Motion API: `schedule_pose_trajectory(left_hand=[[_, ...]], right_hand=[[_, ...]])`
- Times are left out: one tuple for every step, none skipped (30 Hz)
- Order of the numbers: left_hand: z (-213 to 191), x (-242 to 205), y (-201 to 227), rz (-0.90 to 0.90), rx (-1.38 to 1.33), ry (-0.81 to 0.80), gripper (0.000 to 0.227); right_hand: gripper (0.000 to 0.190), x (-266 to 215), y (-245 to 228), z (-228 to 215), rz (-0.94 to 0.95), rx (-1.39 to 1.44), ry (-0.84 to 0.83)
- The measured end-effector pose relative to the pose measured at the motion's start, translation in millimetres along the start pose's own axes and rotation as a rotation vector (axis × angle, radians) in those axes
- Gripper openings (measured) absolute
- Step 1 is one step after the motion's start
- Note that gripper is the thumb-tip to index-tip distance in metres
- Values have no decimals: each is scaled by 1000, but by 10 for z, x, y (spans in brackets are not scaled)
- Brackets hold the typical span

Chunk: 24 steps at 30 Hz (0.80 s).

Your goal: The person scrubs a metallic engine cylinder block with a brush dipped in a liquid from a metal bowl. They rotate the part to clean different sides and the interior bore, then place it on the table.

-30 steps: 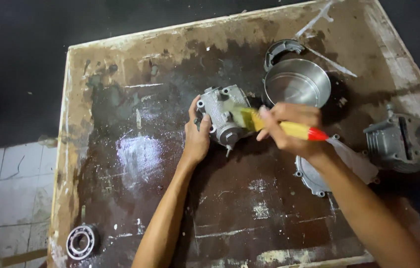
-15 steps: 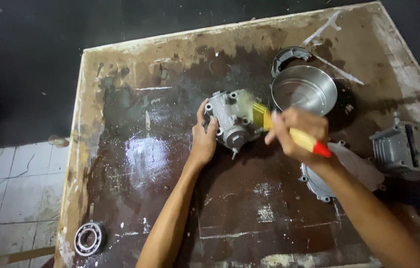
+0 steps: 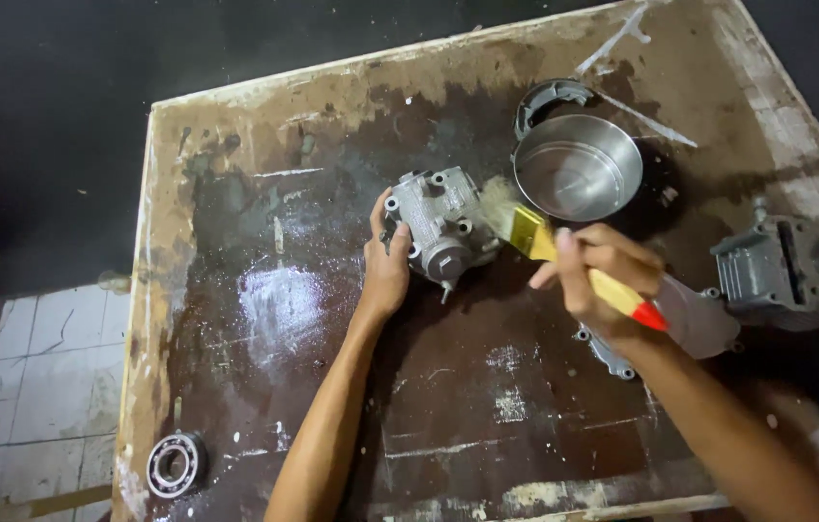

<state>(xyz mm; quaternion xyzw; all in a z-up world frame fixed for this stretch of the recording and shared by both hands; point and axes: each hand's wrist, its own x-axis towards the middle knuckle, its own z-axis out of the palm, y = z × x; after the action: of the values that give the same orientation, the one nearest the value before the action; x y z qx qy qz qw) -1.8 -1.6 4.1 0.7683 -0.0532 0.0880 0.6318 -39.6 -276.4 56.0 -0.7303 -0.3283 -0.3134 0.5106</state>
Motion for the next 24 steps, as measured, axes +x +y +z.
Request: schedule_pose_trajectory(left_hand=[[1,-8,53,-51,13,-5,64],[-8,-10,111,-99,28,-8,65],[-29,-22,94,-96,33,-14,65],[-17,-8,70,-144,54,-5,66],[-5,10,47,-192,76,3,67],[-10,29,33,-189,77,2,67],[-13,47,16,-95,6,-5,64],[-3,6,-18,-13,-64,-22,62],[10,-34,-26,-22,-63,-30,62],[7,-20,-21,-3,-49,-20,61],[-2,-6,-12,15,-35,-10,60],[0,2,-60,16,-34,-10,60],[-4,10,-111,17,-14,-8,61],[-5,6,-172,16,5,0,62],[10,49,-111,16,5,5,62],[7,32,-55,-38,-39,-4,63],[1,16,2,-91,-84,-12,65],[16,10,-41,-91,-84,-7,65],[25,5,-77,-109,-12,4,65],[-6,12,-101,-124,66,26,66],[-26,24,-90,-120,70,40,66],[-23,20,-89,-43,55,25,64],[-13,17,-91,33,41,8,63],[-22,18,-99,33,41,7,63]], right_hand=[[27,-17,27,6,-73,-71,-9],[23,-28,55,21,-149,-142,-17],[23,-85,11,52,-147,-144,-9],[24,-133,-14,60,-130,-35,-106],[25,-179,-37,70,-113,74,-202],[25,-138,-48,68,-116,72,-200],[22,-102,-57,67,-142,45,-92],[19,-122,-99,57,-153,17,15],[19,-119,-121,47,-142,14,18],[18,-71,-118,50,-120,-58,9],[17,-19,-119,56,-96,-130,0],[17,-126,-48,96,-97,-129,2],[20,-233,22,144,-132,-82,-75],[23,-342,98,189,-169,-30,-157],[23,-268,54,157,-172,-27,-160],[26,-227,-25,136,-112,10,-20],[28,-183,-103,116,-49,47,120],[28,-163,-129,92,-51,49,117],[25,-136,-161,68,-6,-18,87],[24,-81,-182,75,32,-76,56],[24,-130,-178,119,23,-65,53],[22,-206,-189,147,-26,8,-71],[21,-286,-194,171,-75,80,-195],[21,-313,-150,145,-75,78,-194]])
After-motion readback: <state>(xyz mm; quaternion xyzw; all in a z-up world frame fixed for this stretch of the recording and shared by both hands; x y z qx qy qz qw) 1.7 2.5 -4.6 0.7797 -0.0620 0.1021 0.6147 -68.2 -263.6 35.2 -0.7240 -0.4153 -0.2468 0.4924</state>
